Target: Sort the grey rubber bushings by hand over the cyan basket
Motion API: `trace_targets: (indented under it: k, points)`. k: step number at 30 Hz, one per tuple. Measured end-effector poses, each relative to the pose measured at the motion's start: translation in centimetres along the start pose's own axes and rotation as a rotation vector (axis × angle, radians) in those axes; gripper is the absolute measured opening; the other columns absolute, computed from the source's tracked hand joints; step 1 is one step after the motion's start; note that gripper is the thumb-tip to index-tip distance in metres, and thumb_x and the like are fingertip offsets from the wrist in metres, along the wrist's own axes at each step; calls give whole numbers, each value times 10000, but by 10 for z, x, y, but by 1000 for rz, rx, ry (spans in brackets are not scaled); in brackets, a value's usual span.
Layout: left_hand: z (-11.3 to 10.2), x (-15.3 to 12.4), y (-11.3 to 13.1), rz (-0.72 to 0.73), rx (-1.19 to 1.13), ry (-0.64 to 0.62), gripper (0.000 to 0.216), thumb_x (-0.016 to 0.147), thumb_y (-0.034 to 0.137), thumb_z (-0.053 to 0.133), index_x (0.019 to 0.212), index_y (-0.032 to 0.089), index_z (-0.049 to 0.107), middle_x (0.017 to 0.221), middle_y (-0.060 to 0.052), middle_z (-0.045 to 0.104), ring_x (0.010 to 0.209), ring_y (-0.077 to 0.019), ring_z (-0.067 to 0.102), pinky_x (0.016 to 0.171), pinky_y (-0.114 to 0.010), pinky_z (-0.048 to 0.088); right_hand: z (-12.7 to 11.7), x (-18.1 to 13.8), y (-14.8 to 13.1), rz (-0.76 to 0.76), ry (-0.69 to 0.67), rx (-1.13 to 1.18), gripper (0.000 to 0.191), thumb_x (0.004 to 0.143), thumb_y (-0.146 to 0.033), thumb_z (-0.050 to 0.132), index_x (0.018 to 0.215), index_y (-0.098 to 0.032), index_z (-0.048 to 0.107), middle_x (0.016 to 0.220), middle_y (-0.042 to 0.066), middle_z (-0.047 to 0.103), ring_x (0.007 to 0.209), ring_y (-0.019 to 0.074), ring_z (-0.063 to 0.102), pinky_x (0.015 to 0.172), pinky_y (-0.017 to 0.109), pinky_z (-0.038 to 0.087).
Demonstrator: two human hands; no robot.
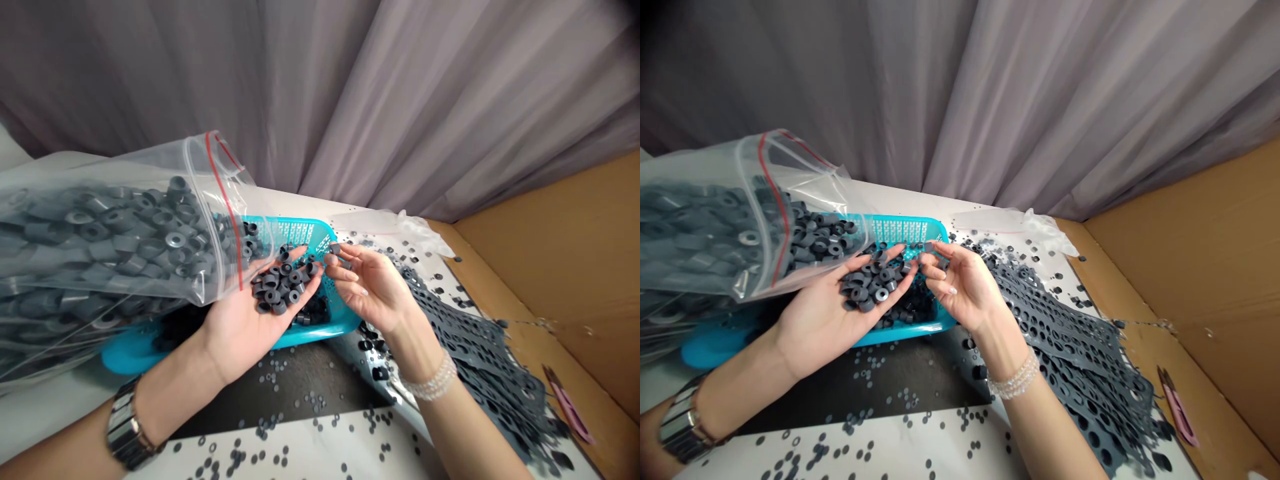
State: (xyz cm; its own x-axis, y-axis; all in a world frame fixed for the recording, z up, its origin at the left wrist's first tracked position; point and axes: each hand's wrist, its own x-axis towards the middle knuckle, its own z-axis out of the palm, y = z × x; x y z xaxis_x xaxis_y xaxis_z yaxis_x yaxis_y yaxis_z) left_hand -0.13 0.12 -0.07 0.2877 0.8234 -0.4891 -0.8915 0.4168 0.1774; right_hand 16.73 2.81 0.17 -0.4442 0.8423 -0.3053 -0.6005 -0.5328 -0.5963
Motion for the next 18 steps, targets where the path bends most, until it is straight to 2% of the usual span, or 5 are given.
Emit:
trace_targets:
  k: [4, 9, 14, 18]
  points:
    - [1, -1, 0, 8, -16, 6, 429, 873, 137, 395, 1300, 108, 436, 1148, -171, 630, 1064, -307, 589, 857, -492, 529, 2, 1, 1, -87, 95, -73, 45, 798, -99, 521, 777, -137, 531, 681, 44, 609, 484, 57, 445, 349, 110, 369]
    - [0, 0, 0, 3, -8, -2, 428, 878, 141, 377, 1292, 60, 447, 1160, -188, 618, 1079, -311, 577, 873, -477, 525, 8, 1, 4, -214, 226, -231, 54, 812, -178, 548, 787, -131, 558, 759, 95, 665, 528, 82, 547, 422, 155, 420]
    - [0, 1, 0, 8, -13, -16, 467, 872, 136, 393, 1334, 67, 403, 1212, -195, 584, 1095, -328, 562, 871, -485, 527, 9, -1, 6, -258, 209, -259, 133, 771, -240, 634, 747, -136, 554, 695, 50, 637, 530, 72, 532, 408, 143, 367]
    - [2, 0, 0, 16, 4, 1, 508, 869, 135, 398, 1373, 93, 346, 1247, -199, 558, 1099, -348, 555, 857, -502, 529, 7, -2, 6, -223, 185, -270, 151, 739, -212, 660, 739, -147, 523, 639, -10, 556, 462, 34, 420, 349, 133, 232]
